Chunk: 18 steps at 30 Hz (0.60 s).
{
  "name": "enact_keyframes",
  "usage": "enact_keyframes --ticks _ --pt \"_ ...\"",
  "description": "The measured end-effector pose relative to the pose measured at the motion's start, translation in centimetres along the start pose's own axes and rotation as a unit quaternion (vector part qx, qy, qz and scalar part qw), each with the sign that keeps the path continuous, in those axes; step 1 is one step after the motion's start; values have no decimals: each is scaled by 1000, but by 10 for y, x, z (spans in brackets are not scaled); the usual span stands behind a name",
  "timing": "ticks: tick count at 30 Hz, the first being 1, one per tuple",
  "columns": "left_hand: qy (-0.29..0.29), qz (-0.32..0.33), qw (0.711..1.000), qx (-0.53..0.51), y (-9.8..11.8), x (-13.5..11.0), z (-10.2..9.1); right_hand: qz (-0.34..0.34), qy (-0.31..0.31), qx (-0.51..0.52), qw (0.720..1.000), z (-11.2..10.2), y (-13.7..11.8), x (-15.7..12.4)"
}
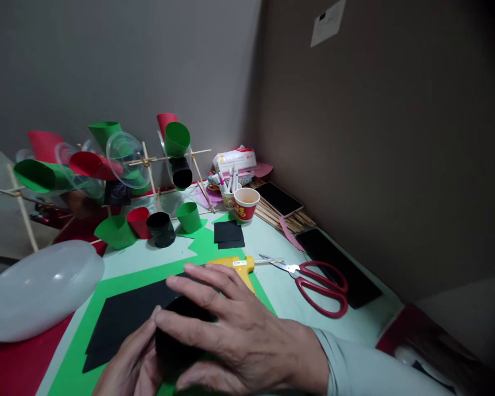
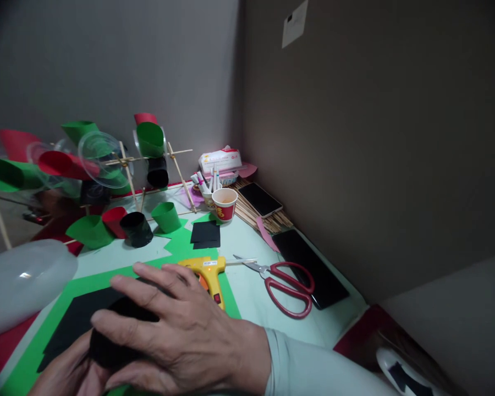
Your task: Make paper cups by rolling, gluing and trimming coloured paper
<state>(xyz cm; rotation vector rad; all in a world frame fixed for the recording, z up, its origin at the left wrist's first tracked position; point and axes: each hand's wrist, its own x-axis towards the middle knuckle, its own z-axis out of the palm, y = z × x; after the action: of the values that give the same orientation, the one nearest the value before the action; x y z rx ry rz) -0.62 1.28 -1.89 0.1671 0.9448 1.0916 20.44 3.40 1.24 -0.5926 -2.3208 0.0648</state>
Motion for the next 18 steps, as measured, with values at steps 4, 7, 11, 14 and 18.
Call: enact_keyframes --ticks 4,7,11,14,18 --pt "8 -31 999 26 3 2 -6 13 -42 24 999 4 2 -1" --pt "37 -41 998 22 5 0 1 23 -49 53 997 4 3 -1" --pt "39 -36 999 -1 4 -1 7 38 -66 63 995 2 2 -2" --pt "41 -41 998 -10 2 0 5 41 -73 66 994 2 2 -2" --pt "14 -41 999 -8 2 3 -4 35 -65 64 995 4 2 -2"
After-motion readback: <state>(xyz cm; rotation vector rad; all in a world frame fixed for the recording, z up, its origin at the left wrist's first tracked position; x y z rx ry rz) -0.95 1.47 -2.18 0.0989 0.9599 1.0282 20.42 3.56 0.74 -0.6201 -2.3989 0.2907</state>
